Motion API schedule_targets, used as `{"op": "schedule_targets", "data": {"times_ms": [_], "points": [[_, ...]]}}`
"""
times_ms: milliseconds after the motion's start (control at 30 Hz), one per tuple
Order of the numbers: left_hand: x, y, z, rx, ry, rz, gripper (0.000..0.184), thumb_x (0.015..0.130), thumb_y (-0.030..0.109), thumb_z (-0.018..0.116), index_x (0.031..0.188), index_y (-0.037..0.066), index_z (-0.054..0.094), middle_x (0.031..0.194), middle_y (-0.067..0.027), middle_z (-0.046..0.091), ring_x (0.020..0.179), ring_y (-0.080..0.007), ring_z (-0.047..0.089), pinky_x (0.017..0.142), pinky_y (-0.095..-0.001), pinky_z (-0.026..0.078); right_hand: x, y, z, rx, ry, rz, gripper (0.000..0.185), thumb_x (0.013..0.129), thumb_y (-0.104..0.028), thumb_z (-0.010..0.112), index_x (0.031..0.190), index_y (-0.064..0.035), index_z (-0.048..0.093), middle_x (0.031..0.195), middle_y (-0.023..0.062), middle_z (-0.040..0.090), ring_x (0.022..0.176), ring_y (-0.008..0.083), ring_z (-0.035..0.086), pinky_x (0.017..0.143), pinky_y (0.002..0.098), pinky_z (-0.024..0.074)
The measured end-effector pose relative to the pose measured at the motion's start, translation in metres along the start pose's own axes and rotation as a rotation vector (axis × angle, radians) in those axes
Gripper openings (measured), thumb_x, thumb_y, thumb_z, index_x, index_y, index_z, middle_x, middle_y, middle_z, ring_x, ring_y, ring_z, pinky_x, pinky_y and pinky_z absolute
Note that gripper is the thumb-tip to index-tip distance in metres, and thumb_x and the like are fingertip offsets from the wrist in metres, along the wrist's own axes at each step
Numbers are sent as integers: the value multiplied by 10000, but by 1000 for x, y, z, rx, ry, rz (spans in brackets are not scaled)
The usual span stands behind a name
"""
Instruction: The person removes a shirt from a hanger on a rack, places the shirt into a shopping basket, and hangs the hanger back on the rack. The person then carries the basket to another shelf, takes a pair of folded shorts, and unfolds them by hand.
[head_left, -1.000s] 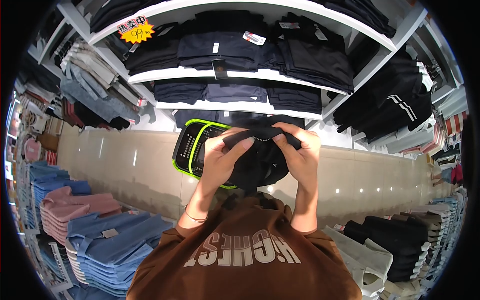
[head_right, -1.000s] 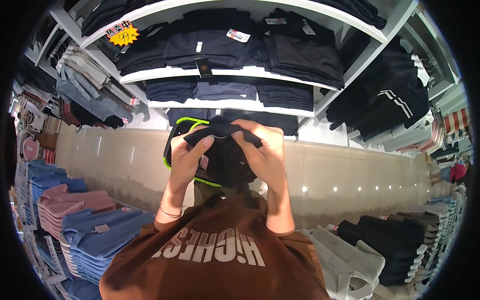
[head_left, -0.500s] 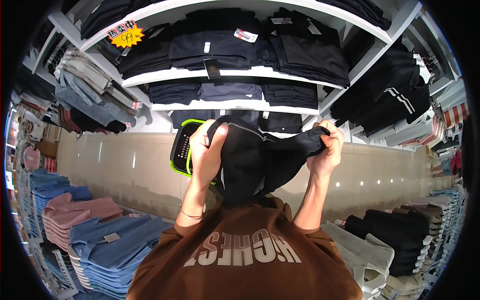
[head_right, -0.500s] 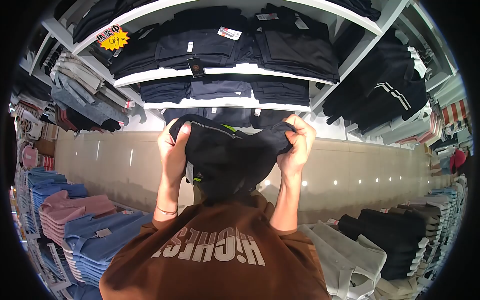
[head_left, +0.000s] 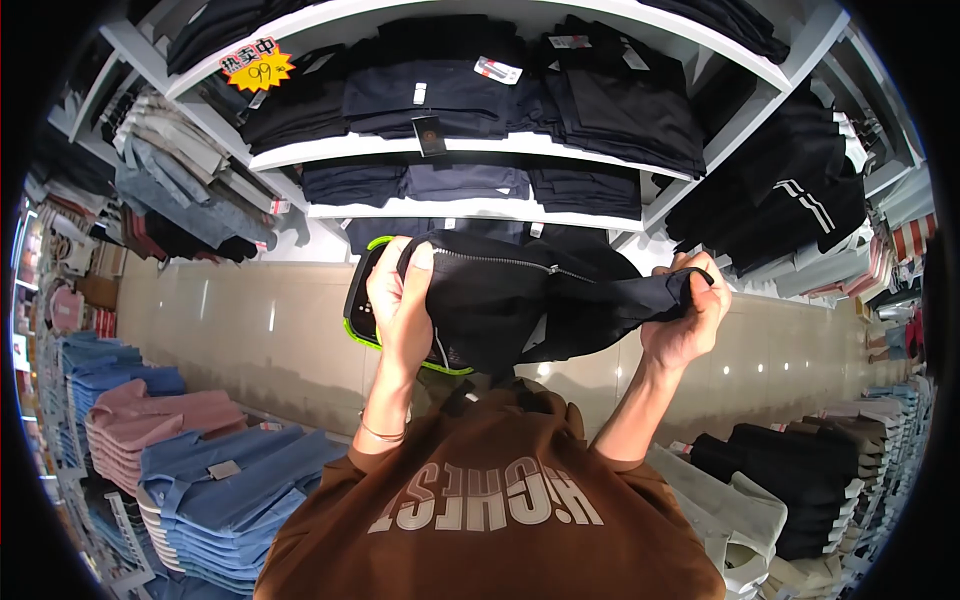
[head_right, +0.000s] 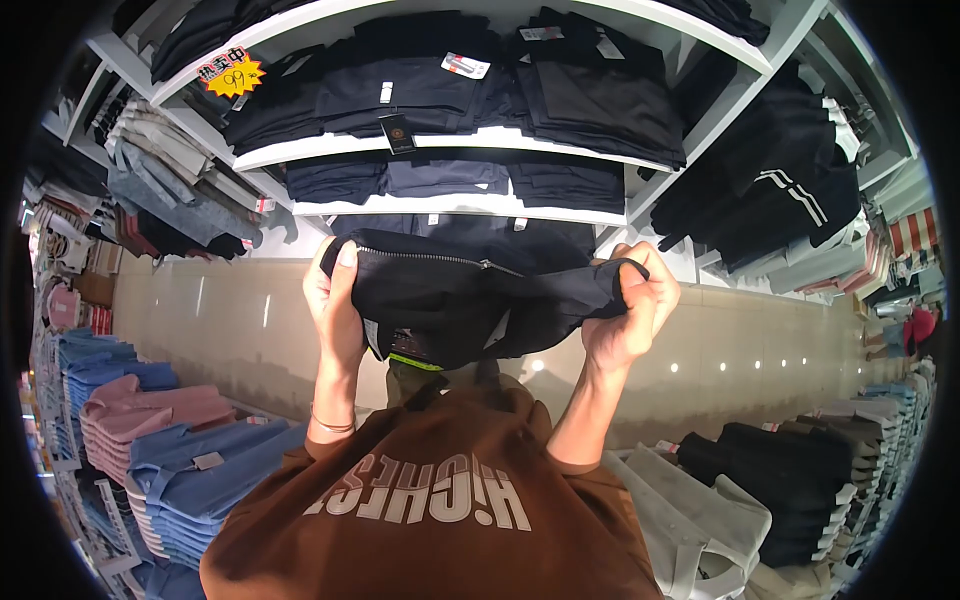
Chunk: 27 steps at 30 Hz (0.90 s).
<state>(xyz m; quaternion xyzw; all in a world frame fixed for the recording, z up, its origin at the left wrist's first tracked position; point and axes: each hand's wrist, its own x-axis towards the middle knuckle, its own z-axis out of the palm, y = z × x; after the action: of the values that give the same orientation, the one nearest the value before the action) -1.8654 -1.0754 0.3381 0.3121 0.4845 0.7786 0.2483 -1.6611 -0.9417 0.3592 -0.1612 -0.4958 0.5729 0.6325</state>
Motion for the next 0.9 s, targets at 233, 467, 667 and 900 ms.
{"op": "schedule_targets", "data": {"times_ms": [233,467,667,900], "points": [[4,-2,-7,-1,149,-129,144,868,151,543,861,8,552,786,23,540,723,-44,475,679,-185,377,4,5,17,-60,185,52,318,846,-199,536,606,-75,368,569,-10,324,484,70,308,447,218,294],[10,13,-12,14,-70,-275,256,823,229,562,924,-5,576,856,-50,602,760,-114,570,712,-235,450,6,3,7,40,295,91,301,868,-197,572,616,-43,515,564,-11,468,453,63,428,450,210,392],[11,9,-12,50,-89,-275,286,833,262,557,935,-5,572,857,-66,600,768,-128,569,714,-246,451,5,4,2,25,271,109,323,872,-188,558,591,-48,483,552,-26,444,462,46,420,442,200,362],[13,2,-12,44,-194,-288,227,731,211,553,861,25,546,750,10,524,708,-81,502,680,-197,400,5,4,4,-16,243,153,282,853,-171,547,611,-36,496,557,-26,432,495,50,420,480,203,374]]}}
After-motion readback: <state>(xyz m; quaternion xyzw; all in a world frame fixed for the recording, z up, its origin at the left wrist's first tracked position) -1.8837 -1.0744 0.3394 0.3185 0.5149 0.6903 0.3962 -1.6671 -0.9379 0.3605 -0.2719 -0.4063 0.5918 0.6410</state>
